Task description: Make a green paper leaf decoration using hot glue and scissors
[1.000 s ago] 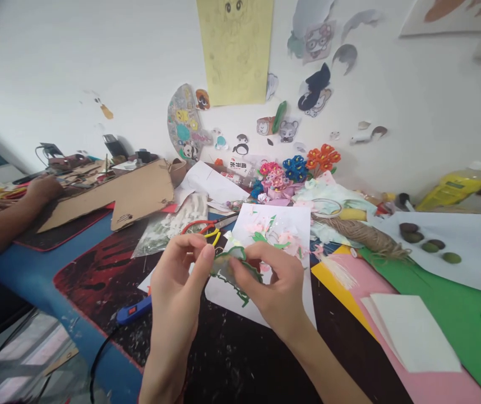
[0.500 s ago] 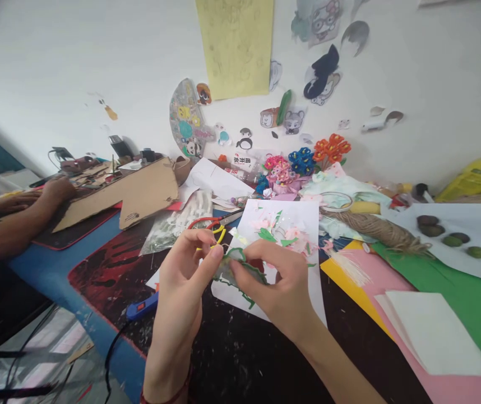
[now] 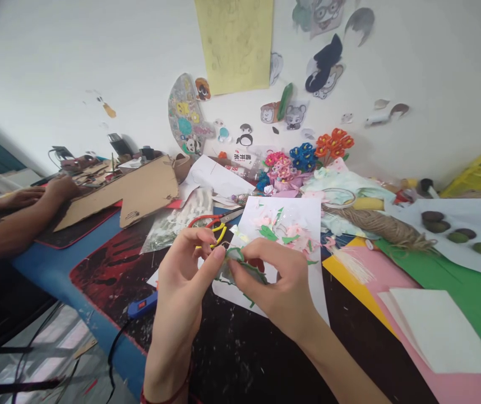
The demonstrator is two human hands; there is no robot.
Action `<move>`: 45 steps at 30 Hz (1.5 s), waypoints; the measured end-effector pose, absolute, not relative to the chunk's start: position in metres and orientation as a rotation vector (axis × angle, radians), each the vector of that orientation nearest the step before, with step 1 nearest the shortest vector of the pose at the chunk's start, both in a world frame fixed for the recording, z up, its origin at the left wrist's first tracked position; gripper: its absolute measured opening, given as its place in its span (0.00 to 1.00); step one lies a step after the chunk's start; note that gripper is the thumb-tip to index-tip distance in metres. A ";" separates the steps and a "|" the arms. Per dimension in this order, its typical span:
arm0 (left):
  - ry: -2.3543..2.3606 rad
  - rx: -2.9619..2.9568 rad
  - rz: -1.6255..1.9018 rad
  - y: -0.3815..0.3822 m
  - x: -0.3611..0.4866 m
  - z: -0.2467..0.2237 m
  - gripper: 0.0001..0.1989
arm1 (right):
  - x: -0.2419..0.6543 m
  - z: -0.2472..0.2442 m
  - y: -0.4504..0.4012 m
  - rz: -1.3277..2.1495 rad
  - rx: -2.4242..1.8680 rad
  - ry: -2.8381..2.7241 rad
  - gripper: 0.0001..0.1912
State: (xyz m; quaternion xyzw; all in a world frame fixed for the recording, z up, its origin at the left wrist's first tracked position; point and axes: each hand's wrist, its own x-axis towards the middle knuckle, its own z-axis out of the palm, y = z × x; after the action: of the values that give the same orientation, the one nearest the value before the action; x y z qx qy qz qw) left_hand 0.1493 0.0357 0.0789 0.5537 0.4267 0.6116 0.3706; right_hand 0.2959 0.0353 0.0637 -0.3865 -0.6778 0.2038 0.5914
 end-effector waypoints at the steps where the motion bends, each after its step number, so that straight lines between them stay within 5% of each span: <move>1: 1.100 1.426 1.569 0.035 0.149 0.079 0.05 | 0.296 0.064 0.035 0.473 -0.898 -1.582 0.12; 45: 1.062 1.613 1.482 0.028 0.139 0.089 0.09 | 0.295 0.068 0.034 0.434 -0.853 -1.638 0.11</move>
State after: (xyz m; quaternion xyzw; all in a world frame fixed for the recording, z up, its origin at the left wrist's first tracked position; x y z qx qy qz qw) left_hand 0.1394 0.0279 0.0886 0.6217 0.4094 0.5710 0.3462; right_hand 0.2947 0.0336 0.0679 -0.3656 -0.7016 0.1860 0.5827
